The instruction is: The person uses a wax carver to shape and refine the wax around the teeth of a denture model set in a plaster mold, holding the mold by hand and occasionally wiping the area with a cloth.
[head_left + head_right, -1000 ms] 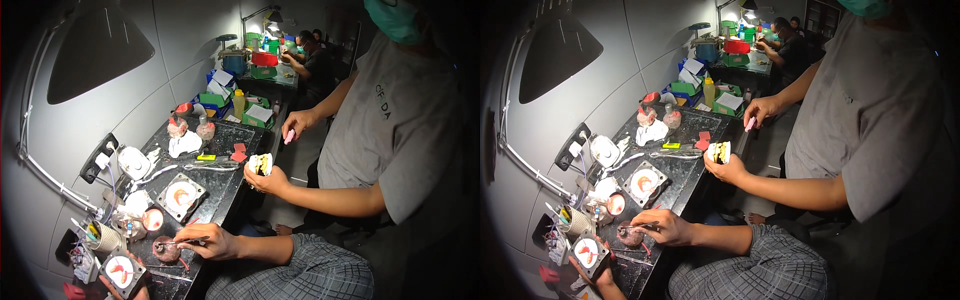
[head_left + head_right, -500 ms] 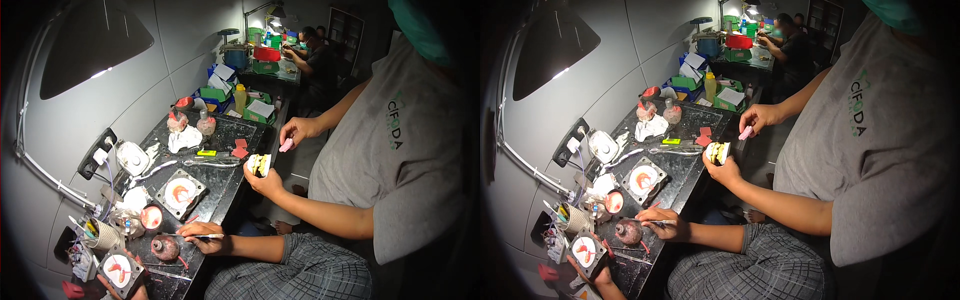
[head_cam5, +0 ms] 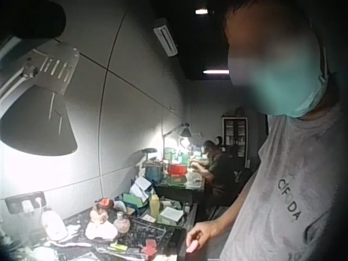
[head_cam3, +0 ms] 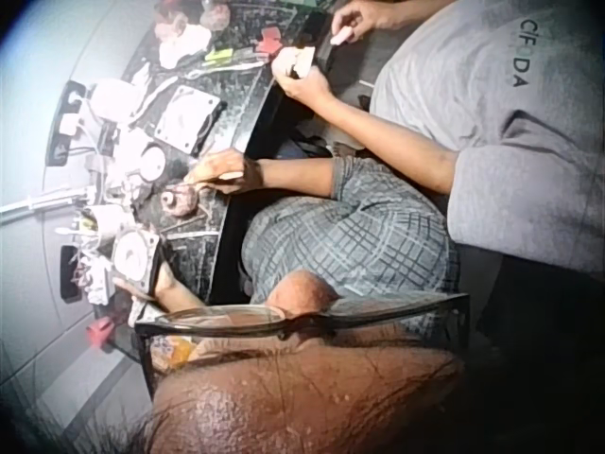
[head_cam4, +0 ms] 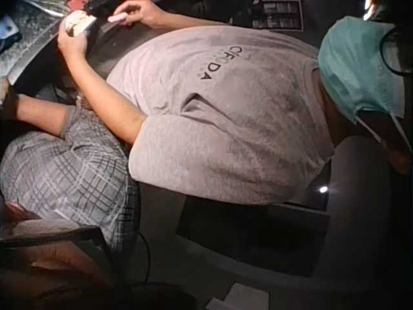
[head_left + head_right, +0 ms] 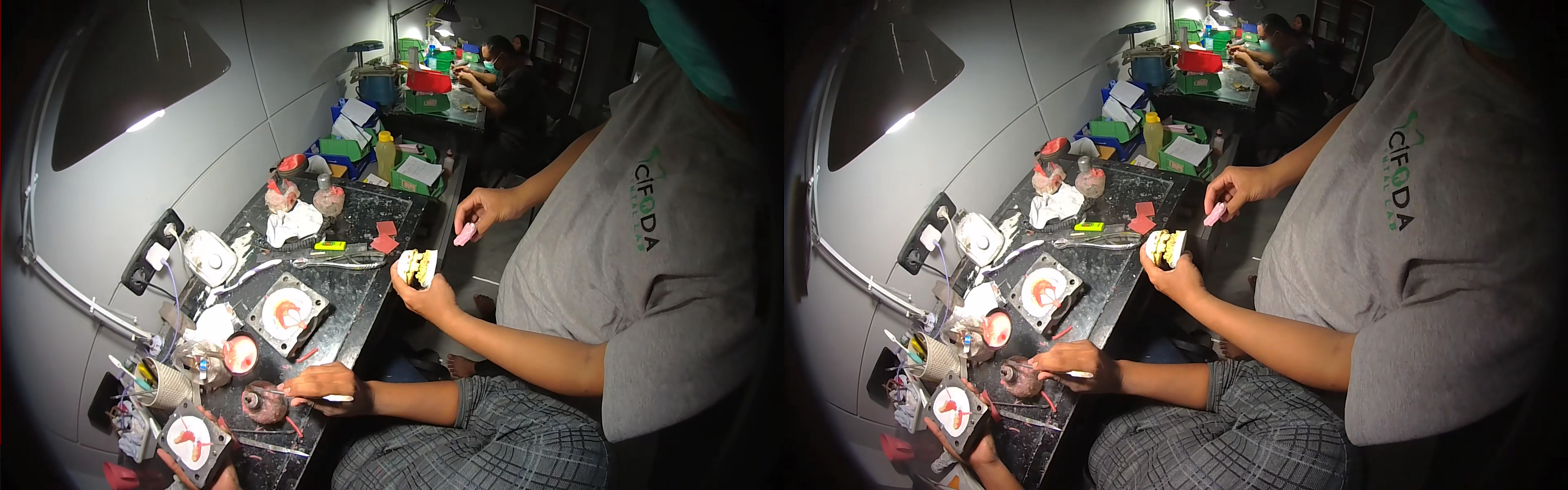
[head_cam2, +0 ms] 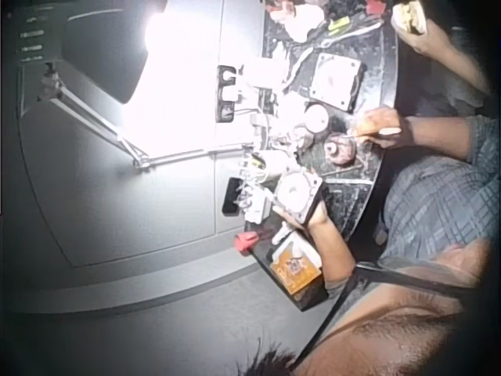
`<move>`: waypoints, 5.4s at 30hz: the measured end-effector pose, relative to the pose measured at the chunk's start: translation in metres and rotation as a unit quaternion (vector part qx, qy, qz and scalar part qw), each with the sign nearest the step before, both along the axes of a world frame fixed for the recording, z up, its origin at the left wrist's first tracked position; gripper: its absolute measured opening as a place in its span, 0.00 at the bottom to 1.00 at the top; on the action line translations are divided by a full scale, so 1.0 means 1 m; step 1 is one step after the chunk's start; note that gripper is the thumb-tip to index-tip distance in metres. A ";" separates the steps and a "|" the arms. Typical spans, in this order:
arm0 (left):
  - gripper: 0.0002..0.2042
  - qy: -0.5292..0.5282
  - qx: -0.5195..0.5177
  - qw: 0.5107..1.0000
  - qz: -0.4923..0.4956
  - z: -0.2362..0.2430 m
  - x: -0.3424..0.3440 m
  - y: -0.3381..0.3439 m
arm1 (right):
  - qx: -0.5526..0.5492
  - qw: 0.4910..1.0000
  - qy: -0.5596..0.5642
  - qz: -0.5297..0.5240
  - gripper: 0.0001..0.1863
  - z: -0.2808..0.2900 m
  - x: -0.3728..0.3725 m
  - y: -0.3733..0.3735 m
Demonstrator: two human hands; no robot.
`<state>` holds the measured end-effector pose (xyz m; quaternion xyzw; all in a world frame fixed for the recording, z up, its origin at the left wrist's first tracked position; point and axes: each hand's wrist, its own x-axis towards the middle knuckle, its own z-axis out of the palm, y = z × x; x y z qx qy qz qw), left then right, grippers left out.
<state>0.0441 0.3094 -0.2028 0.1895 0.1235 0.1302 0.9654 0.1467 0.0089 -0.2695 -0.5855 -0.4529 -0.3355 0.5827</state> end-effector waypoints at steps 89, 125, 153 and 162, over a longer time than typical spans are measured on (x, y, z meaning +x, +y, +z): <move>0.45 -0.140 -0.086 0.980 -0.116 -0.024 0.002 0.017 | -0.007 0.999 -0.035 0.001 0.16 -0.003 0.001 0.000; 0.45 -0.144 -0.092 0.979 -0.109 -0.031 0.003 0.021 | 0.006 0.999 -0.029 0.019 0.16 -0.008 0.001 0.000; 0.47 -0.154 -0.095 0.978 -0.107 -0.020 0.002 0.009 | 0.003 1.000 -0.024 0.001 0.15 -0.003 -0.001 0.002; 0.47 -0.159 -0.102 0.973 -0.130 -0.028 0.005 0.017 | 0.011 0.999 -0.030 -0.001 0.15 -0.004 0.000 -0.002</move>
